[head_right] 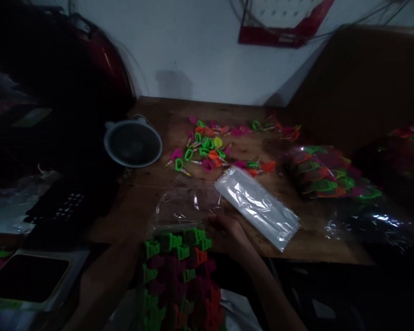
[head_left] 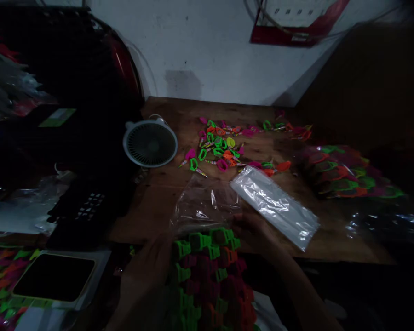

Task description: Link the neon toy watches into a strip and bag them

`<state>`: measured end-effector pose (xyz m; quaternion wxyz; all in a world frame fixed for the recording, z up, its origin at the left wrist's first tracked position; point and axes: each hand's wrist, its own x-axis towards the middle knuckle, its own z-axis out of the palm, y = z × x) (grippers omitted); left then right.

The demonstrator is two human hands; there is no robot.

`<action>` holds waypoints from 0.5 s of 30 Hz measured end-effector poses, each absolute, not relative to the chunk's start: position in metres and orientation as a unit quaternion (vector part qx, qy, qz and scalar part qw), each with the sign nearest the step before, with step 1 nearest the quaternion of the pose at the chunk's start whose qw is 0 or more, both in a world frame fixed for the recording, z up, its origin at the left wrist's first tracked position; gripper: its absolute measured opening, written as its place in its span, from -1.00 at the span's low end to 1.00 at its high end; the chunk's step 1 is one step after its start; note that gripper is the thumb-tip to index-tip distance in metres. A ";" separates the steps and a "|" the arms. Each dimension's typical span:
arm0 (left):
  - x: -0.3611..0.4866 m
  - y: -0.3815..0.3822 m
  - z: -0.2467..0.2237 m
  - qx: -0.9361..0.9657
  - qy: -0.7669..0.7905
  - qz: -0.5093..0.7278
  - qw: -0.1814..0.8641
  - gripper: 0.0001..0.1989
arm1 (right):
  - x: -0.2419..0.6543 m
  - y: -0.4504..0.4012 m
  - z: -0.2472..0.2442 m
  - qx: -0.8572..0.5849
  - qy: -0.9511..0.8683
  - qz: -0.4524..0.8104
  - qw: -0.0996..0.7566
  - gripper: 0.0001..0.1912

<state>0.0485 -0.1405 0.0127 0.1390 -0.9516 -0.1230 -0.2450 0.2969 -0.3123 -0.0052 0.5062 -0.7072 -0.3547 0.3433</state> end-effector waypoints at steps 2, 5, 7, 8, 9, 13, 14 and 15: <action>0.049 -0.144 0.020 -0.958 -0.132 -0.224 0.123 -0.64 | 0.303 -0.312 0.002 -0.655 -0.330 0.419 0.535 -0.71; 0.047 -0.151 0.021 -0.959 -0.152 -0.228 0.070 -0.68 | 0.302 -0.319 0.006 -0.590 -0.319 0.470 0.574 -0.62; 0.043 -0.155 0.016 -0.959 -0.138 -0.244 0.035 -0.72 | 0.293 -0.329 0.003 -0.591 -0.312 0.435 0.603 -0.61; 0.041 -0.157 0.012 -0.960 -0.128 -0.247 0.017 -0.72 | 0.287 -0.335 0.000 -0.615 -0.309 0.389 0.613 -0.62; 0.039 -0.159 0.008 -0.962 -0.120 -0.244 -0.004 -0.72 | 0.280 -0.341 -0.003 -0.653 -0.304 0.319 0.616 -0.65; 0.033 -0.168 0.003 -0.969 -0.094 -0.213 -0.084 -0.71 | 0.261 -0.369 -0.019 -0.780 -0.366 0.107 0.496 -0.84; 0.033 -0.170 0.004 -0.969 -0.084 -0.210 -0.098 -0.71 | 0.260 -0.376 -0.023 -0.787 -0.399 0.103 0.460 -0.72; 0.034 -0.172 0.006 -0.968 -0.077 -0.212 -0.107 -0.72 | 0.261 -0.382 -0.027 -0.786 -0.427 0.111 0.432 -0.63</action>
